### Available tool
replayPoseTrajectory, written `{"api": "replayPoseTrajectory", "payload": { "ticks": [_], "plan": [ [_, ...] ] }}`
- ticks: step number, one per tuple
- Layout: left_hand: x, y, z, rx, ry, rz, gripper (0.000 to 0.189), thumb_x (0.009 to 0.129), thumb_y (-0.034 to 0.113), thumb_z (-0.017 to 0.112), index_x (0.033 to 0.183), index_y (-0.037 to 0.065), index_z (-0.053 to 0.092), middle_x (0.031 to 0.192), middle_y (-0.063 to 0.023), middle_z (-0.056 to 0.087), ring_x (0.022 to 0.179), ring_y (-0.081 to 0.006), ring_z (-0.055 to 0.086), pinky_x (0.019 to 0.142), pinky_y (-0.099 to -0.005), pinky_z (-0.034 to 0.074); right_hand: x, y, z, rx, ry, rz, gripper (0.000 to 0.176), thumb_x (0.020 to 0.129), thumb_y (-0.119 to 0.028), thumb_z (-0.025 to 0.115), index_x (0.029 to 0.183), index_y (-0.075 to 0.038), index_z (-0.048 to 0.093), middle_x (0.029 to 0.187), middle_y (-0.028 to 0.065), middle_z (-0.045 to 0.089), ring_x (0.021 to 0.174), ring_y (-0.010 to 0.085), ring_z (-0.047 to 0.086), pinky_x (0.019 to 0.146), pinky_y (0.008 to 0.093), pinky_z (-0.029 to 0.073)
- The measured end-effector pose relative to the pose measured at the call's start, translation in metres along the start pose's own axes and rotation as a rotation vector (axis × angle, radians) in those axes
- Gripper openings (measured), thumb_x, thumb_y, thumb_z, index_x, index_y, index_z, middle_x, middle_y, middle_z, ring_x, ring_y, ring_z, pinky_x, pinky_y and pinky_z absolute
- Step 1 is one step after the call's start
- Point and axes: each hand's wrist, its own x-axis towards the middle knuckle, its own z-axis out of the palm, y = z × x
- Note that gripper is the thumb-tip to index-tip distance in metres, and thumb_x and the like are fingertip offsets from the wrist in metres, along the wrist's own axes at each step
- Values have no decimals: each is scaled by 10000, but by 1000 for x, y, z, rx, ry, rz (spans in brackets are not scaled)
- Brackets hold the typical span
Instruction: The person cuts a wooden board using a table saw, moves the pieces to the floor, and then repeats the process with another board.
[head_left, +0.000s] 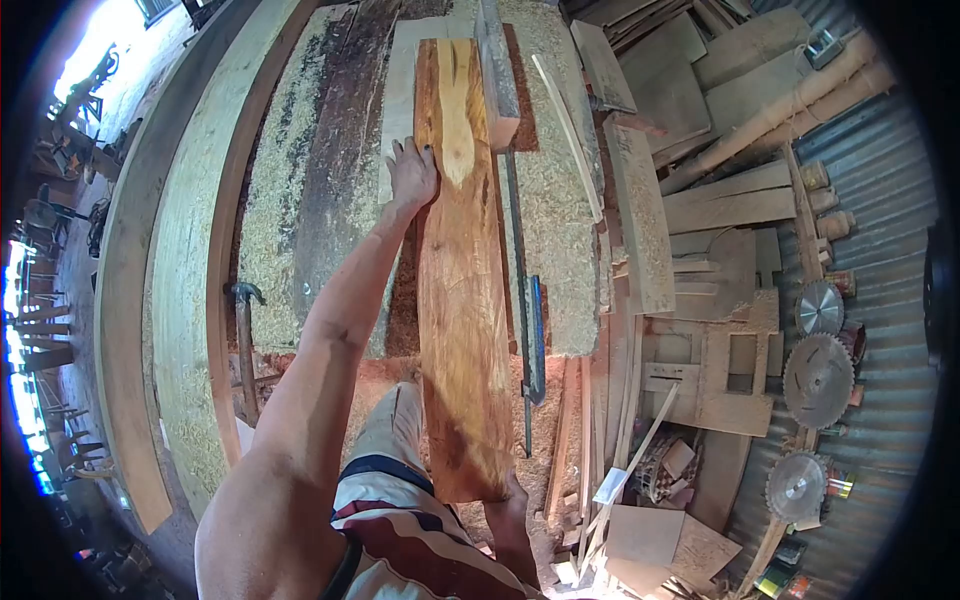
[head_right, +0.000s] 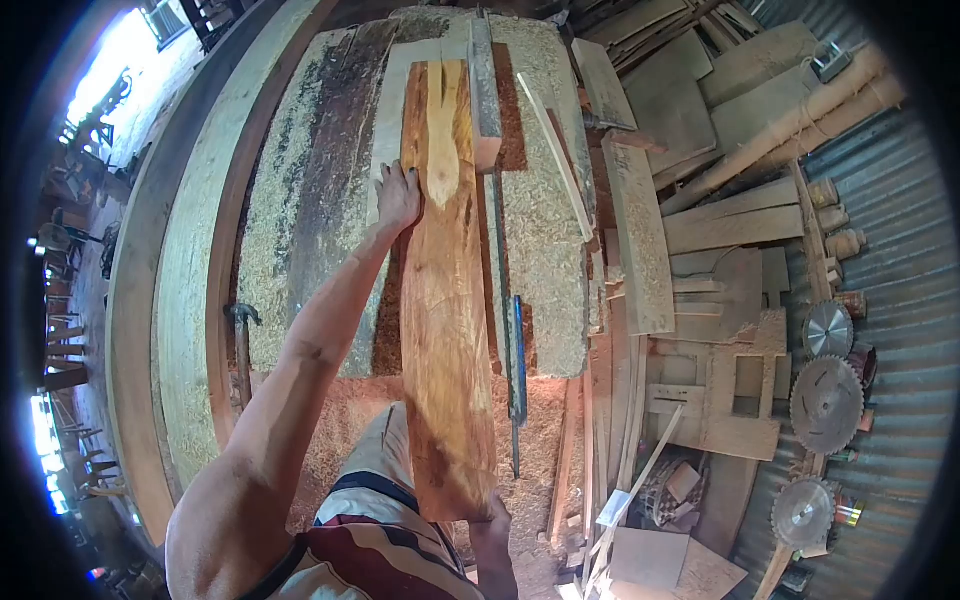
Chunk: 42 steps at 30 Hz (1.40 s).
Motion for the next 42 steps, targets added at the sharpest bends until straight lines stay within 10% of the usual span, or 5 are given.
{"api": "replayPoseTrajectory", "payload": {
  "ticks": [16,18,23,26,42],
  "plan": [
    [39,-18,-7,10,-175,67,767,1104,436,434,1598,-123,261,1659,-398,293,1562,-574,246,1265,-693,186,29,-14,55,-37,-66,-40,565,1076,-341,596,1550,-44,518,1528,138,615,1384,321,600,1182,522,454],
    [-35,3,-47,-74,-24,194,912,1045,520,545,1631,-105,231,1694,-392,233,1579,-558,230,1290,-650,188,27,-17,51,-42,-58,-17,570,1065,-345,618,1552,-62,524,1528,118,619,1375,322,606,1169,514,463],
    [-355,63,-194,-257,-632,391,1144,856,626,775,1663,-19,285,1740,-337,184,1641,-464,156,1316,-598,174,46,-20,53,-66,-85,17,582,1054,-374,638,1554,-95,534,1513,85,636,1352,316,618,1134,507,490],
    [-470,77,-214,200,-775,489,1118,835,510,806,1688,23,271,1760,-298,171,1654,-443,134,1317,-618,150,47,-20,59,-30,-111,51,579,1058,-390,631,1548,-96,540,1489,91,650,1336,311,628,1116,515,504],
    [-467,47,-175,148,-521,541,1169,708,284,939,1649,0,308,1725,-302,230,1629,-477,180,1325,-576,218,64,-33,94,-168,-134,100,548,1075,-503,593,1492,-148,582,1456,78,651,1351,302,586,1164,517,430]
  ]
}}
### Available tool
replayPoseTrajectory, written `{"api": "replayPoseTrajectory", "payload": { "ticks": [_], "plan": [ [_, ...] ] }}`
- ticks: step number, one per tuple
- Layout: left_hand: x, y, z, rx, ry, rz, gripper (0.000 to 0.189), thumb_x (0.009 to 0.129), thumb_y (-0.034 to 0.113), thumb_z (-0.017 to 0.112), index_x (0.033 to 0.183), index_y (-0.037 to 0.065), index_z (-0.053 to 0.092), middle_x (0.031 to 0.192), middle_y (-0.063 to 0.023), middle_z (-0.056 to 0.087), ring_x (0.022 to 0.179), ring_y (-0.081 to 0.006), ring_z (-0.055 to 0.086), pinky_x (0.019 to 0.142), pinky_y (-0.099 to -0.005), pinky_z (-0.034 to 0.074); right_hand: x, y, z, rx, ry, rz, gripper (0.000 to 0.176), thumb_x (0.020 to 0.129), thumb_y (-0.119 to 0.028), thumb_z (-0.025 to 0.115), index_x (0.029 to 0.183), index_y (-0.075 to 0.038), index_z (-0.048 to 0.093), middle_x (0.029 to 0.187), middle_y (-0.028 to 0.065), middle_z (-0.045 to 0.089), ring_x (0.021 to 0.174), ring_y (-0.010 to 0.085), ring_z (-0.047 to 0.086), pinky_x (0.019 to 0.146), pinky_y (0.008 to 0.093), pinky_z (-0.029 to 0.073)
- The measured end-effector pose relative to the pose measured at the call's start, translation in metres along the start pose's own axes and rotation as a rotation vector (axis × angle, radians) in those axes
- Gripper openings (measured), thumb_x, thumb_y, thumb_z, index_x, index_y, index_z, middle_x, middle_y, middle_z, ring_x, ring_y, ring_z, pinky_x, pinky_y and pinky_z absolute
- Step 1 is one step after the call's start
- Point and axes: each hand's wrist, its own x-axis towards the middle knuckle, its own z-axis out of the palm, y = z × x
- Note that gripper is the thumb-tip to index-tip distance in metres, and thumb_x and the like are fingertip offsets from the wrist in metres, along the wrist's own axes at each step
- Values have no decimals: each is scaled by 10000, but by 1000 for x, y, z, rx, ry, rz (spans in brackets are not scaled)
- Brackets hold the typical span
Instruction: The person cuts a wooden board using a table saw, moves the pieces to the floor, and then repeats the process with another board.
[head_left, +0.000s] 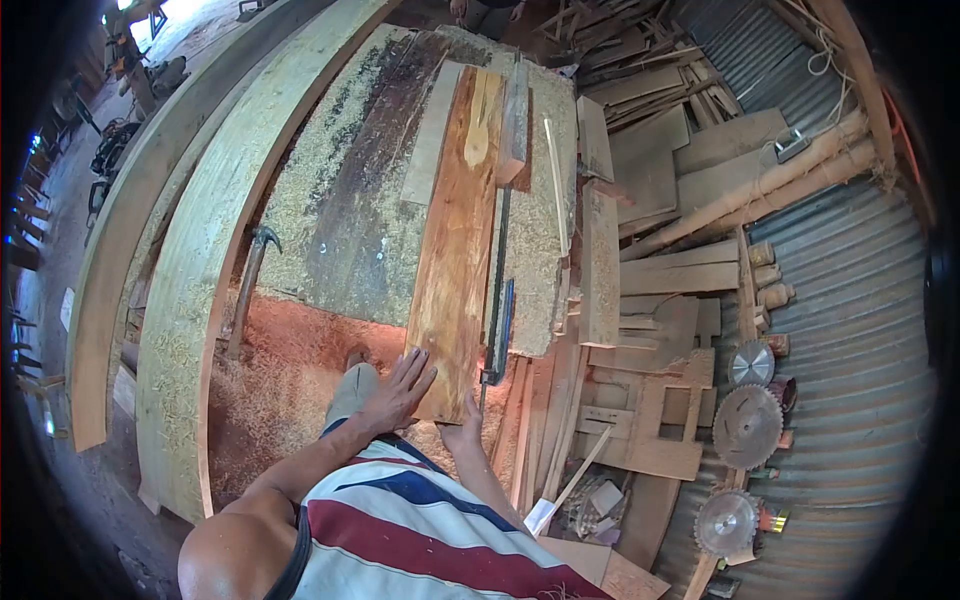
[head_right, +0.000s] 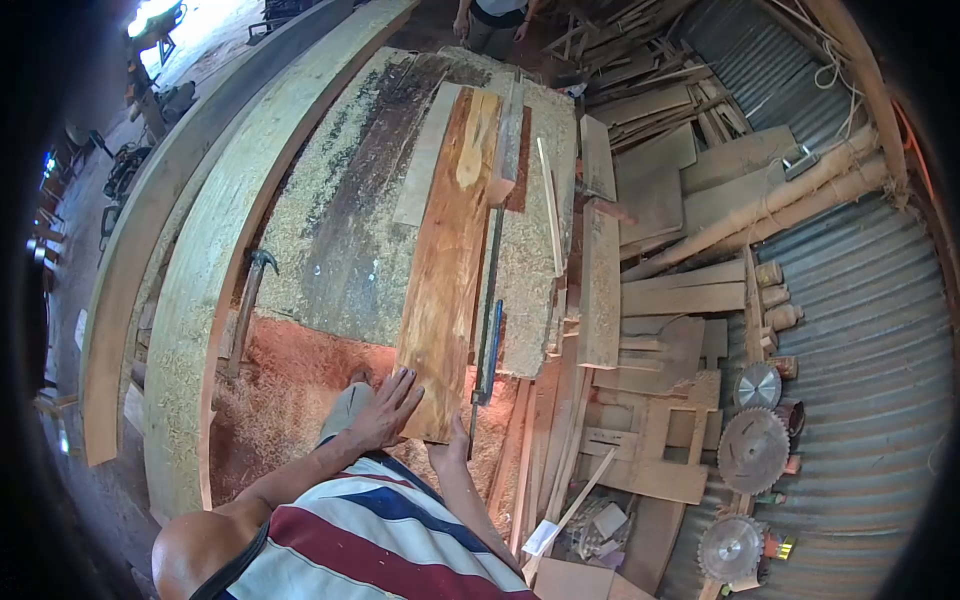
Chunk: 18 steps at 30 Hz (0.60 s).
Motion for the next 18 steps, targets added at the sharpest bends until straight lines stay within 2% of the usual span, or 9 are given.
{"api": "replayPoseTrajectory", "payload": {
  "ticks": [2,5,8,11,14,17,18],
  "plan": [
    [11,-5,-9,-59,-15,-6,1158,710,273,934,1646,-2,311,1724,-302,231,1626,-483,183,1318,-585,224,7,-3,3,-22,-29,-14,544,1065,-521,608,1471,-159,599,1438,68,659,1347,295,583,1162,510,424],
    [16,-11,-14,-143,-28,-14,1152,705,265,932,1641,-4,317,1723,-303,232,1624,-489,185,1311,-595,230,14,-7,16,-49,37,-15,565,1051,-537,628,1475,-166,600,1432,48,664,1343,295,585,1164,495,421],
    [26,-18,-14,-100,-30,-16,1199,678,316,958,1642,-2,319,1727,-299,229,1635,-470,169,1321,-586,221,13,-15,24,-131,59,29,615,1051,-583,609,1485,-148,585,1434,110,655,1378,320,556,1162,520,427],
    [33,-19,-20,-113,-53,-8,1204,678,328,957,1643,-1,318,1730,-303,214,1637,-472,154,1322,-591,214,13,-24,9,-466,120,80,689,1035,-534,664,1569,-131,496,1541,203,544,1443,404,499,1179,569,424],
    [36,-30,-25,-103,-54,3,1204,683,334,956,1645,-2,316,1734,-306,203,1639,-476,143,1324,-591,204,-57,-23,39,-1760,255,-902,756,987,-420,753,1598,-92,452,1570,288,456,1445,466,475,1146,562,468],
    [46,-32,-18,-124,-27,3,1203,687,336,956,1645,-5,314,1737,-308,193,1640,-479,134,1325,-592,196,-39,-38,25,-2110,-95,-1094,812,934,-316,801,1612,-65,431,1587,313,401,1428,483,487,1120,536,497],
    [47,-36,-7,-90,5,13,1203,688,334,957,1645,-6,313,1737,-308,191,1640,-480,131,1325,-594,194,-26,-40,25,-2154,-90,-1136,704,941,-206,774,1550,-17,478,1524,339,423,1361,514,517,1035,529,557]
  ]
}}
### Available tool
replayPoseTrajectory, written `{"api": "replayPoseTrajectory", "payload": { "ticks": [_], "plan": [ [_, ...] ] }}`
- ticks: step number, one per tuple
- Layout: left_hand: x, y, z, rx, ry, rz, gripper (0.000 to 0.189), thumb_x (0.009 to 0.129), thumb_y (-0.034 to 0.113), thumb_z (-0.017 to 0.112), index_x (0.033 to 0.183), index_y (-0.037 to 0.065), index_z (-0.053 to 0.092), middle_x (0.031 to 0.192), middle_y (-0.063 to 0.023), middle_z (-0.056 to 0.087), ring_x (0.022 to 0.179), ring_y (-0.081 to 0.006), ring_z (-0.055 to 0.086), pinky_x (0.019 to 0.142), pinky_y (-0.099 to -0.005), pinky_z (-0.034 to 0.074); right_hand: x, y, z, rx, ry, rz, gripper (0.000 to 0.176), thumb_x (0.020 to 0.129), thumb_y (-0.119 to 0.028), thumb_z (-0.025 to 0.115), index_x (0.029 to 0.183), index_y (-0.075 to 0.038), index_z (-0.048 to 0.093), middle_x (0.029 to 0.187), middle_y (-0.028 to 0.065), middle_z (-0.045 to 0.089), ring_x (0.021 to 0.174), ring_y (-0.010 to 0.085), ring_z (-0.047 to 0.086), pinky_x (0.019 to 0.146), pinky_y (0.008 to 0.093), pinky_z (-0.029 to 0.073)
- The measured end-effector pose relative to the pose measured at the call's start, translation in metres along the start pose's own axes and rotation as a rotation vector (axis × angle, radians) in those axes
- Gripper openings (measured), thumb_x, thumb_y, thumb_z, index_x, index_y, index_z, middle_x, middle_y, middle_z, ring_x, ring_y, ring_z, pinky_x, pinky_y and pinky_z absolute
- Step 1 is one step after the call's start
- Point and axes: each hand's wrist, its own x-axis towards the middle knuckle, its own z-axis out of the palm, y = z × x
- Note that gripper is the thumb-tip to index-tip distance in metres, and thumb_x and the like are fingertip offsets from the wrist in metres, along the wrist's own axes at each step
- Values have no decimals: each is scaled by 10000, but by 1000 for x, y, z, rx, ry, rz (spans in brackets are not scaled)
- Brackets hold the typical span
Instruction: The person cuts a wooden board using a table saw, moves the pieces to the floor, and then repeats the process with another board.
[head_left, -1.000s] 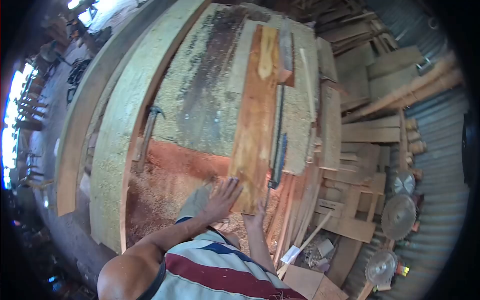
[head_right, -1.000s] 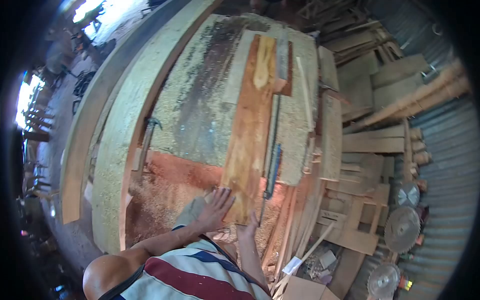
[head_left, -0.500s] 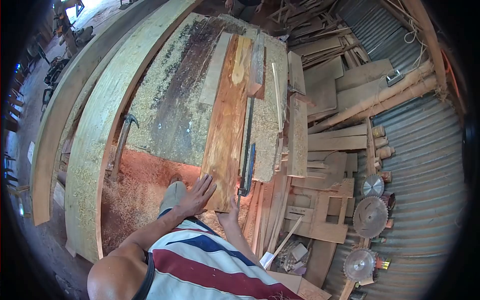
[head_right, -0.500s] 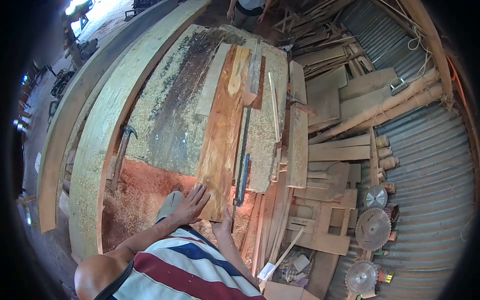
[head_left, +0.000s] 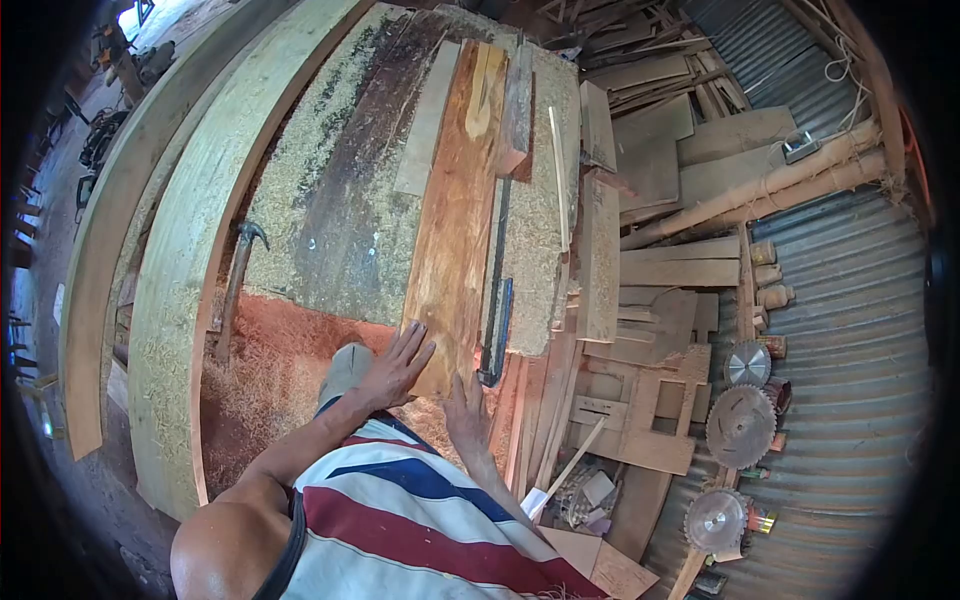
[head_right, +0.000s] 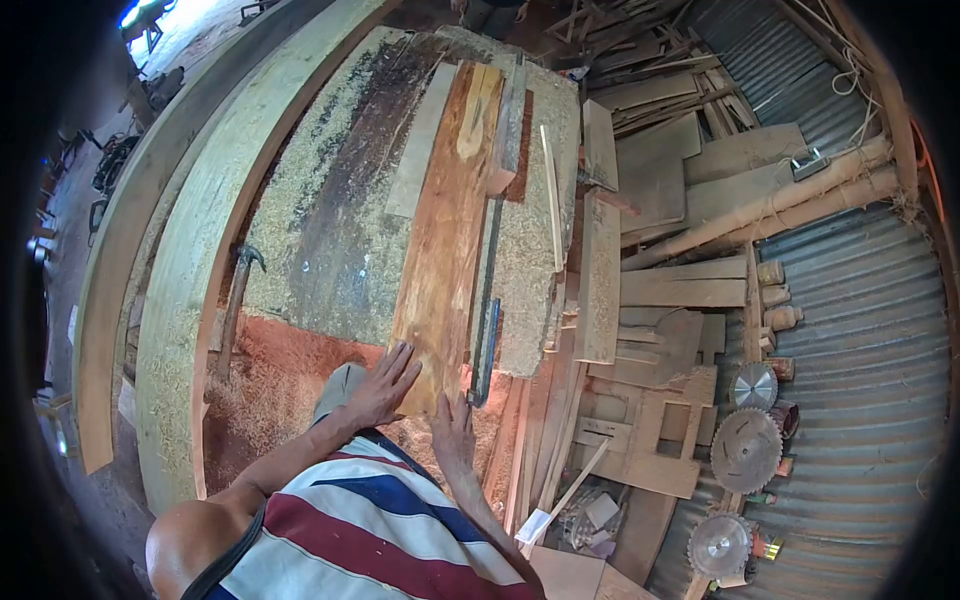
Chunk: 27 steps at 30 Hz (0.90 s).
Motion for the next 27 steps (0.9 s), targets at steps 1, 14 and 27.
{"api": "replayPoseTrajectory", "payload": {
  "ticks": [1,14,27],
  "plan": [
    [2,-4,0,41,32,10,1203,688,333,957,1645,-7,312,1738,-309,188,1641,-480,128,1324,-597,193,9,4,2,-4,-4,-24,701,941,-213,773,1549,-22,482,1516,338,431,1353,511,522,1029,528,556],
    [44,-34,-25,-69,-18,-29,1245,667,397,964,1651,-2,314,1754,-288,162,1647,-468,110,1330,-591,192,66,18,2,-49,5,-45,686,925,-211,785,1540,-59,520,1477,327,474,1269,492,573,1001,568,514],
    [94,-70,-38,-28,10,-24,1254,680,504,933,1650,-13,330,1752,-296,179,1648,-466,108,1340,-560,187,132,24,-5,19,-1,-20,643,931,-209,787,1507,-55,550,1425,286,473,1270,477,567,995,525,541]
  ]
}}
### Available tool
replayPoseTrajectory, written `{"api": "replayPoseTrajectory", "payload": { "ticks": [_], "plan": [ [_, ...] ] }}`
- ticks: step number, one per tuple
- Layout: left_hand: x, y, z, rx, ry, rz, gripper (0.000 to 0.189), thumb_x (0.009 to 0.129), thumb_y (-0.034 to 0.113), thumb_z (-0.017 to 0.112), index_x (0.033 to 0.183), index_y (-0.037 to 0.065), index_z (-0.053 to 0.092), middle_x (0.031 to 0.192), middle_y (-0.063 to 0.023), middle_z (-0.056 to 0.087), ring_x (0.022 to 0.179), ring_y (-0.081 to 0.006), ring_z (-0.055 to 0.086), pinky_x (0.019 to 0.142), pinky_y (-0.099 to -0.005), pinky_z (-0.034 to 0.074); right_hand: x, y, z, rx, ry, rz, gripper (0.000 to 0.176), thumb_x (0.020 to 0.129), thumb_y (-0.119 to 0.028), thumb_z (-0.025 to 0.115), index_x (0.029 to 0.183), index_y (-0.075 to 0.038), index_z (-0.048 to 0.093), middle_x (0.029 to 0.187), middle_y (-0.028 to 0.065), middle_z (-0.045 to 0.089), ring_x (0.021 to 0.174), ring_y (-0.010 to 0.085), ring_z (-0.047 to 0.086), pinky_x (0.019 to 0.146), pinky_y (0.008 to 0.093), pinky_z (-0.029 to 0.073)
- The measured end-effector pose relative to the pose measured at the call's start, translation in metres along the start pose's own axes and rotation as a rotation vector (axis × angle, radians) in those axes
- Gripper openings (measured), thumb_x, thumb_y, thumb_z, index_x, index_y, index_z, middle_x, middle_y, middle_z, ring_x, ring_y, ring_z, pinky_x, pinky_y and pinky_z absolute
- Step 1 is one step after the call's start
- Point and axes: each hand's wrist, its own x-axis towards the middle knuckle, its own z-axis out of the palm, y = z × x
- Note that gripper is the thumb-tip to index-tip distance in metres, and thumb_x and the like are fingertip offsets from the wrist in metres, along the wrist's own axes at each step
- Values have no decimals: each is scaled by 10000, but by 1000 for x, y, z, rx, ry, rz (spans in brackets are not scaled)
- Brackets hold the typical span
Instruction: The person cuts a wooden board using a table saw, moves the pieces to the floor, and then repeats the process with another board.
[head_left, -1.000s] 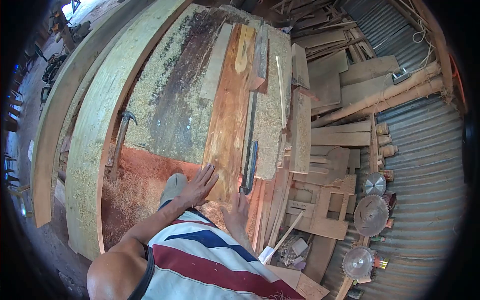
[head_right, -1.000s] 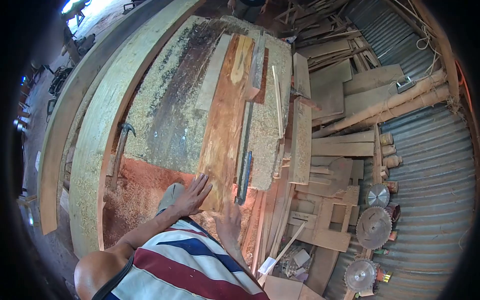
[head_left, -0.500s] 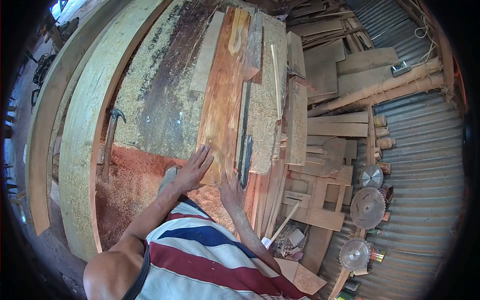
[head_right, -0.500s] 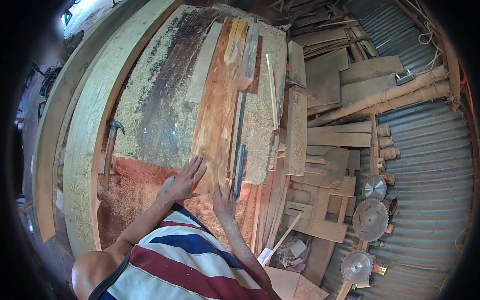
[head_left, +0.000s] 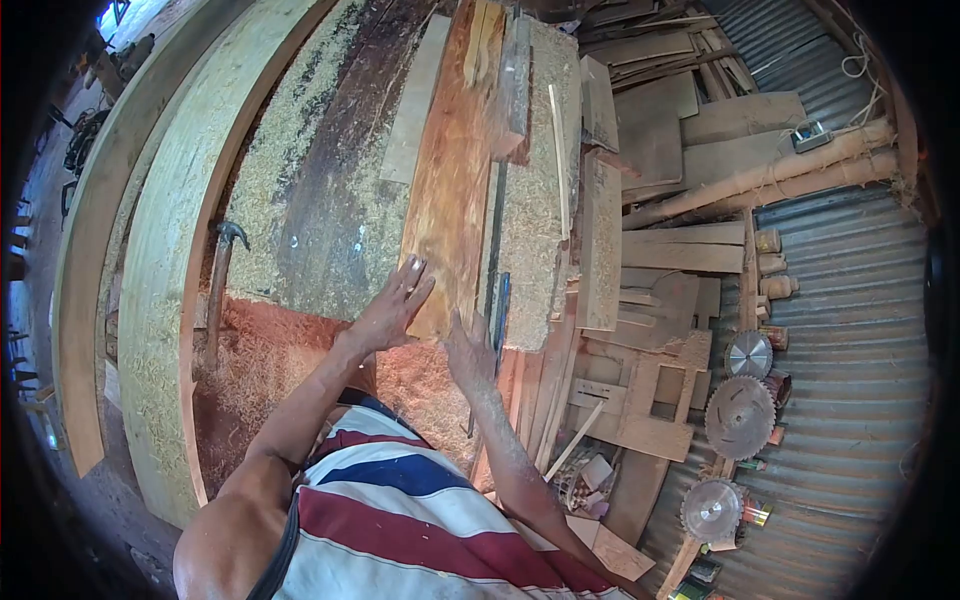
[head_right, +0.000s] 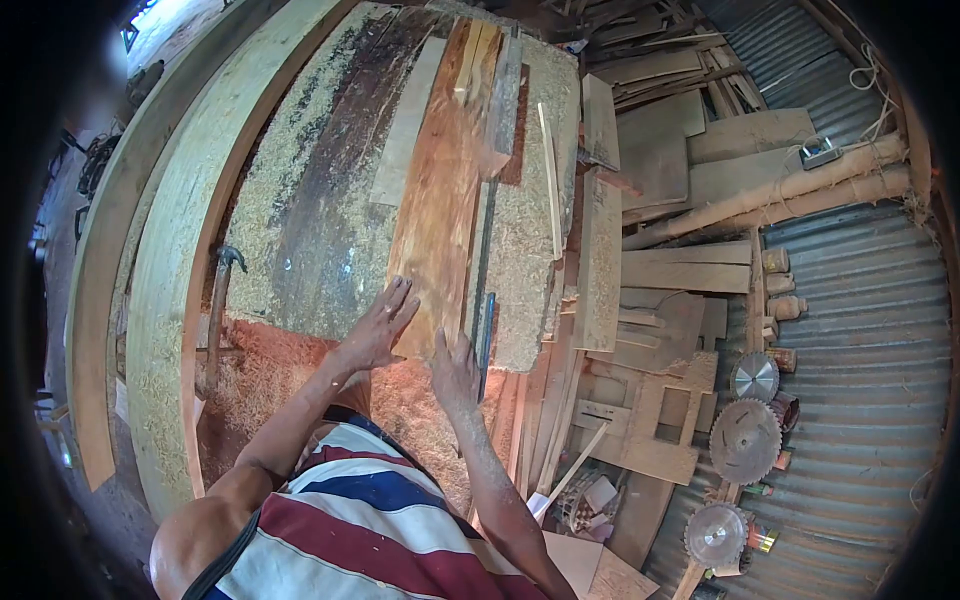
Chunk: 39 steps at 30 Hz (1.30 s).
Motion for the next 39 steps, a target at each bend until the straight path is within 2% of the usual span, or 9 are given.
{"api": "replayPoseTrajectory", "payload": {
  "ticks": [4,7,16,24,31,39],
  "plan": [
    [15,-15,0,-42,68,9,1231,702,558,903,1645,-9,352,1750,-299,187,1650,-463,102,1342,-562,173,22,5,-1,9,-68,46,703,927,-209,796,1549,-54,507,1446,289,464,1305,486,545,1037,529,524],
    [26,-24,-4,-6,81,33,1226,719,601,873,1650,-1,350,1750,-301,183,1650,-463,93,1345,-550,170,37,9,1,-18,-35,19,661,948,-215,775,1537,-52,522,1425,287,468,1252,489,572,997,529,540],
    [56,-35,-26,-25,82,24,1291,628,428,977,1661,10,327,1753,-290,172,1637,-478,131,1345,-518,213,71,17,1,16,15,17,675,944,-166,772,1555,-60,507,1448,282,462,1280,505,555,1002,552,538],
    [83,-52,-31,63,73,-7,1270,605,399,982,1643,17,358,1753,-279,186,1631,-471,165,1340,-494,247,106,18,-8,92,-39,68,751,909,-253,827,1559,-65,500,1443,283,466,1313,502,539,995,546,540],
    [104,-62,-39,88,70,-42,1250,625,420,971,1644,25,364,1764,-247,187,1637,-442,172,1337,-478,262,131,27,-1,88,36,16,713,939,-245,797,1564,-71,501,1433,277,472,1297,494,540,997,546,530],
    [130,-82,-45,110,94,-21,1285,620,441,975,1656,18,343,1757,-246,211,1633,-450,182,1331,-486,274,161,36,0,48,107,-13,670,946,-206,764,1562,-103,520,1385,235,493,1258,464,555,990,545,516]
  ]
}}
